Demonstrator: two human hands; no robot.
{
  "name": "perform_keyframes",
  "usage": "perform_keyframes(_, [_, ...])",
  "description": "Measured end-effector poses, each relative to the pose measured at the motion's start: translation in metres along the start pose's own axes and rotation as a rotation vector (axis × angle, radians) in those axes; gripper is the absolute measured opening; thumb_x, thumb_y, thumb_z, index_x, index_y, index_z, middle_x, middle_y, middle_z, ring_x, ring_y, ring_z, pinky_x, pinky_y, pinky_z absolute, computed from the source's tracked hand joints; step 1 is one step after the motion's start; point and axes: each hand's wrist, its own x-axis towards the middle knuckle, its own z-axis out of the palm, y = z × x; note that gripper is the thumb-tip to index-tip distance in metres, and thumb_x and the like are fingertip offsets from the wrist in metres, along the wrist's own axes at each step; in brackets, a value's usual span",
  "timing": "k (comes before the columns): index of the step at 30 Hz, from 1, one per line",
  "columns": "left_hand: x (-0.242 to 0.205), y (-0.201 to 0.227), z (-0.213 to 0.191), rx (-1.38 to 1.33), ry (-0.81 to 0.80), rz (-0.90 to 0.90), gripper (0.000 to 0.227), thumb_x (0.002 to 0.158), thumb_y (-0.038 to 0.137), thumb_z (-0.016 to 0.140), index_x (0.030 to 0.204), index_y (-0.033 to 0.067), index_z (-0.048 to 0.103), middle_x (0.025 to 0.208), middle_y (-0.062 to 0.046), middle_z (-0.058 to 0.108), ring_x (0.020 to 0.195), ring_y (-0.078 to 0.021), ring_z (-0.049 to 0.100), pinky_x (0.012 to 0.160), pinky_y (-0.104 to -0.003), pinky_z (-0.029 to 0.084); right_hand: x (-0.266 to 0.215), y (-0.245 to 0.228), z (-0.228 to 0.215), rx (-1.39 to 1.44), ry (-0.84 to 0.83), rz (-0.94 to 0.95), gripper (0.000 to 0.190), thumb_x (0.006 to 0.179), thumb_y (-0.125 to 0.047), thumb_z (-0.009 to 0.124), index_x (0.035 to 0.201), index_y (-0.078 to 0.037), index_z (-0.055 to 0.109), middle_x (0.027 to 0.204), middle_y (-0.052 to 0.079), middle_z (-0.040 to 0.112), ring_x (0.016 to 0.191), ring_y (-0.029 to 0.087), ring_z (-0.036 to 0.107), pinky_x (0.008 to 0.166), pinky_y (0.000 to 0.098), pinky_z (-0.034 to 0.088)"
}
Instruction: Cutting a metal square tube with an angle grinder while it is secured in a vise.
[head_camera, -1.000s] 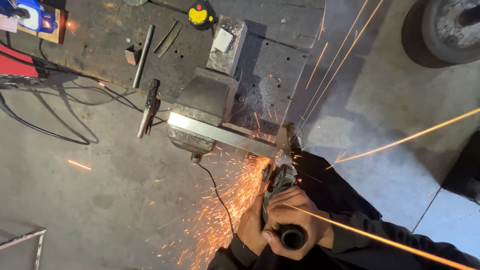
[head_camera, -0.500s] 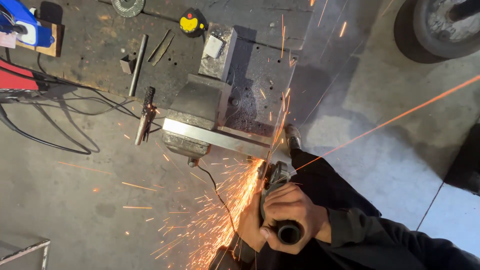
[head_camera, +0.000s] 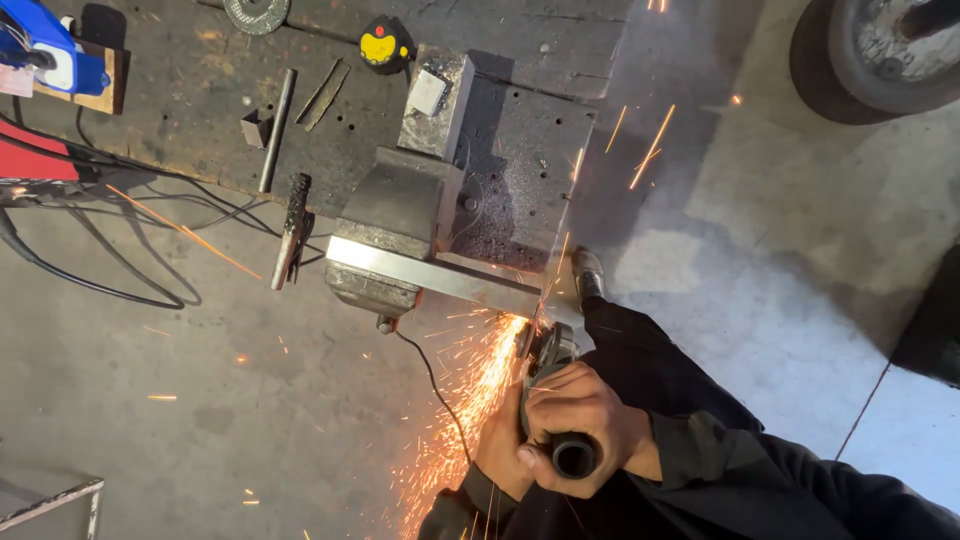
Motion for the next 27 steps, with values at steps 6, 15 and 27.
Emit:
perform_keyframes(6, [0.002,-0.002,0.001,0.044,0.0,0.051,0.065,0.081,0.033,0.057,0.137,0.002,0.047,0.101,-0.022,0.074,0.081,-0.0388,0.073,0.07,-0.044,0.056,-0.001,0.004,0.0,0.029,0.016,-0.029,0.024,0.07,0.0,0.066,0.065,-0.009,0.045,0.059,0.005,0.051,0.048,0.027,0.04,0.05,0.0324,0.039])
perform_keyframes(15, [0.006,0.007,-0.001,-0.047,-0.033,0.036,0.071,0.084,0.045,0.051,0.14,0.0016,0.046,0.096,-0.022,0.074,0.073,-0.0361,0.072,0.063,-0.044,0.055,-0.003,0.01,0.0,0.024,0.051,0.006,0.028,0.071,0.0,0.067,0.063,-0.01,0.042,0.055,0.004,0.041,0.045,0.024,0.034,0.047,0.032,0.035])
perform_keyframes(27, [0.012,0.014,0.002,-0.075,0.046,0.029,0.042,0.083,0.023,0.051,0.119,0.0024,0.056,0.082,-0.019,0.073,0.063,-0.0326,0.064,0.06,-0.043,0.05,-0.003,0.017,-0.005,-0.024,0.036,0.073,0.028,0.073,-0.006,0.067,0.063,-0.009,0.041,0.056,0.003,0.044,0.046,0.024,0.035,0.048,0.0325,0.035])
